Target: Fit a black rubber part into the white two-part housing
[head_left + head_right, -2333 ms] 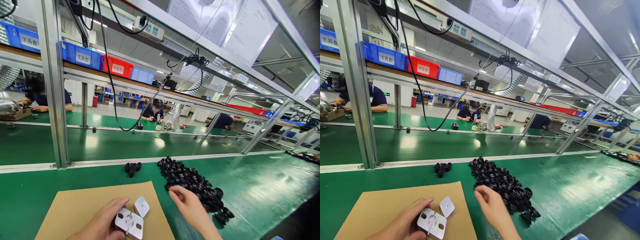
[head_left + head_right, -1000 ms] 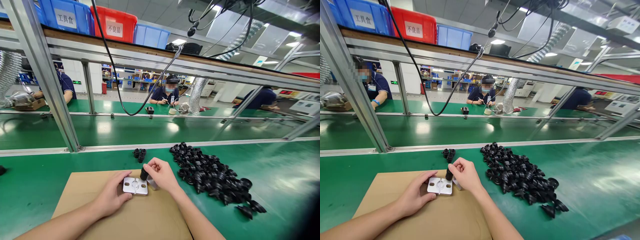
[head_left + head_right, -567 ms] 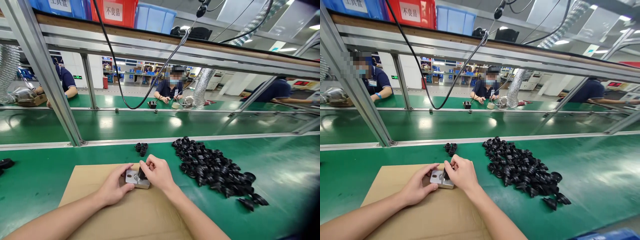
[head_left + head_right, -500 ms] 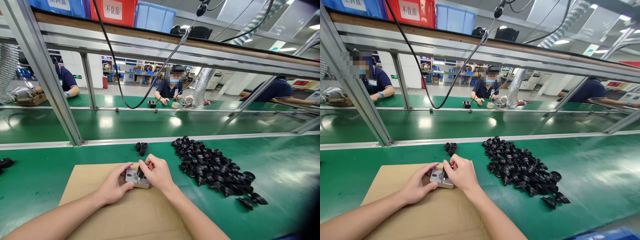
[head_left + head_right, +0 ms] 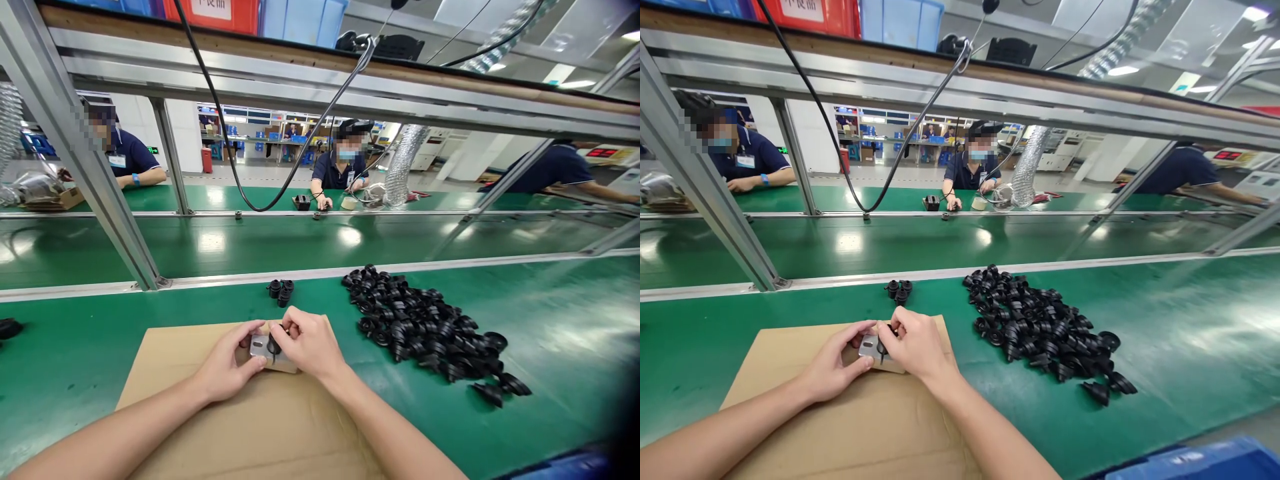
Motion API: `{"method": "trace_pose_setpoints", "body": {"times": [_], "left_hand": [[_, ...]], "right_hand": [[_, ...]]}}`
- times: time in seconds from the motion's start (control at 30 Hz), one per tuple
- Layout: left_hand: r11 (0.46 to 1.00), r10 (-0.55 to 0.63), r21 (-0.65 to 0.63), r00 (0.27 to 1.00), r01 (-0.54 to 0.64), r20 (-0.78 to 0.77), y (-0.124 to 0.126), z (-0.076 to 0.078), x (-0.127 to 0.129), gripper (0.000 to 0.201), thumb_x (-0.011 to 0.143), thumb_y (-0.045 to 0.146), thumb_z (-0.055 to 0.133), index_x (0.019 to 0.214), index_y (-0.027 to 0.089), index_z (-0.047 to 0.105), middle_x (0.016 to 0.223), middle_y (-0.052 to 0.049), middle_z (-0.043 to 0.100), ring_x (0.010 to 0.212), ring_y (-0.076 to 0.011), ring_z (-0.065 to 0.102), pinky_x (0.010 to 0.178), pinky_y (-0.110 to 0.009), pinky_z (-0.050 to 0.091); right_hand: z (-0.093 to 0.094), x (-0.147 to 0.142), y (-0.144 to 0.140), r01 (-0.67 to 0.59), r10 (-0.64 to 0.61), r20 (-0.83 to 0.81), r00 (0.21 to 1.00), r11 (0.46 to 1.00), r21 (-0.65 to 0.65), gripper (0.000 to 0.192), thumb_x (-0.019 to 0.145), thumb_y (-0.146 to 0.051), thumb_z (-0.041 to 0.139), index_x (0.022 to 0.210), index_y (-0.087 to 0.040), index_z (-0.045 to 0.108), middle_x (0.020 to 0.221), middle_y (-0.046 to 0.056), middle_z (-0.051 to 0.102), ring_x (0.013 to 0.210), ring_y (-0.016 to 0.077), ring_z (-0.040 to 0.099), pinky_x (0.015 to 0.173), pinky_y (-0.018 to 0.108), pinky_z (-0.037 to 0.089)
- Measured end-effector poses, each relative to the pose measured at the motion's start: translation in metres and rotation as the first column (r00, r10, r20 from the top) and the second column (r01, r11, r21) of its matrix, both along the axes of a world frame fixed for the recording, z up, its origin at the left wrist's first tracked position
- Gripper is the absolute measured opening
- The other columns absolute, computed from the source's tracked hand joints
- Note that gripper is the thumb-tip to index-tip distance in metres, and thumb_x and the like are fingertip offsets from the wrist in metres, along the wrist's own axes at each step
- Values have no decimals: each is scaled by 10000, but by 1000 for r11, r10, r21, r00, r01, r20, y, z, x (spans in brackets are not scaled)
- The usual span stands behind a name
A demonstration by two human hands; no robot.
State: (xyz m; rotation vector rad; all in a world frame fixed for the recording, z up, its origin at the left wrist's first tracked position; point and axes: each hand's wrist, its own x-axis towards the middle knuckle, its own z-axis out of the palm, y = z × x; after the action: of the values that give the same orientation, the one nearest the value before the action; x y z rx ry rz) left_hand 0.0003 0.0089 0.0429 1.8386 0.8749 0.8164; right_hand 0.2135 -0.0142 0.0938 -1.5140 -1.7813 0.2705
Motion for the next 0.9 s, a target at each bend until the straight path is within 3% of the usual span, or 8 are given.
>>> {"method": "trace_pose_setpoints", "body": {"times": [0.23, 0.47, 0.57, 0.63, 0.7, 0.77, 0.9], "left_hand": [[999, 19, -30, 1000, -19, -12, -1, 4, 2, 624, 904, 305, 695, 1502, 234, 532, 1353, -122, 715, 1116, -273, 667, 989, -439, 534], [999, 6, -49, 1000, -6, -6, -2, 4, 3, 601, 921, 302, 681, 1501, 251, 531, 1385, -110, 702, 1146, -272, 660, 1016, -432, 515], [999, 3, -32, 1000, -4, -3, -1, 5, 3, 595, 919, 314, 681, 1493, 245, 541, 1375, -108, 712, 1119, -271, 664, 988, -422, 525], [999, 13, -31, 1000, -14, -11, -1, 6, 3, 592, 917, 330, 687, 1486, 246, 550, 1349, -104, 725, 1065, -262, 662, 965, -418, 534], [999, 17, -42, 1000, -17, -13, -1, 6, 3, 591, 922, 341, 685, 1489, 250, 549, 1324, -102, 733, 1029, -253, 656, 962, -420, 537], [998, 12, -60, 1000, -11, 1, -1, 5, 3, 592, 931, 359, 679, 1496, 251, 538, 1327, -108, 728, 1052, -259, 659, 979, -429, 529], [995, 1, -100, 999, 4, 48, 1, 0, 5, 575, 956, 400, 670, 1495, 260, 530, 1354, -117, 710, 1145, -288, 661, 1004, -453, 505]], "right_hand": [[3, 10, 3, -18, 15, -27, 1000, 991, -136, 358, 913, -427, 667, 670, -231, 491, 518, -69, 531, 492, 113, 459, 527, 236, 308], [2, 10, 3, 19, -27, -30, 999, 976, -219, 317, 856, -325, 690, 633, -228, 486, 523, -68, 566, 496, 117, 487, 507, 232, 295], [3, 7, 2, 22, -25, -12, 1000, 974, -226, 375, 883, -431, 727, 639, -230, 525, 536, -55, 564, 515, 129, 503, 520, 247, 313], [4, 8, 2, 6, -7, -5, 1000, 980, -197, 339, 892, -507, 746, 736, -237, 612, 645, -27, 630, 617, 160, 579, 572, 263, 382], [5, 12, 1, -60, 56, -29, 998, 987, -149, 261, 908, -495, 750, 957, -246, 691, 885, 21, 716, 838, 209, 662, 719, 296, 488], [8, 19, 0, -181, 174, -65, 983, 975, -127, 282, 922, -401, 743, 1160, -260, 689, 1113, 53, 722, 1060, 242, 660, 907, 344, 525], [13, 31, -2, -387, 378, -86, 922, 907, -168, 403, 856, -191, 748, 1242, -297, 700, 1176, 52, 699, 1199, 261, 606, 1027, 383, 517]]}}
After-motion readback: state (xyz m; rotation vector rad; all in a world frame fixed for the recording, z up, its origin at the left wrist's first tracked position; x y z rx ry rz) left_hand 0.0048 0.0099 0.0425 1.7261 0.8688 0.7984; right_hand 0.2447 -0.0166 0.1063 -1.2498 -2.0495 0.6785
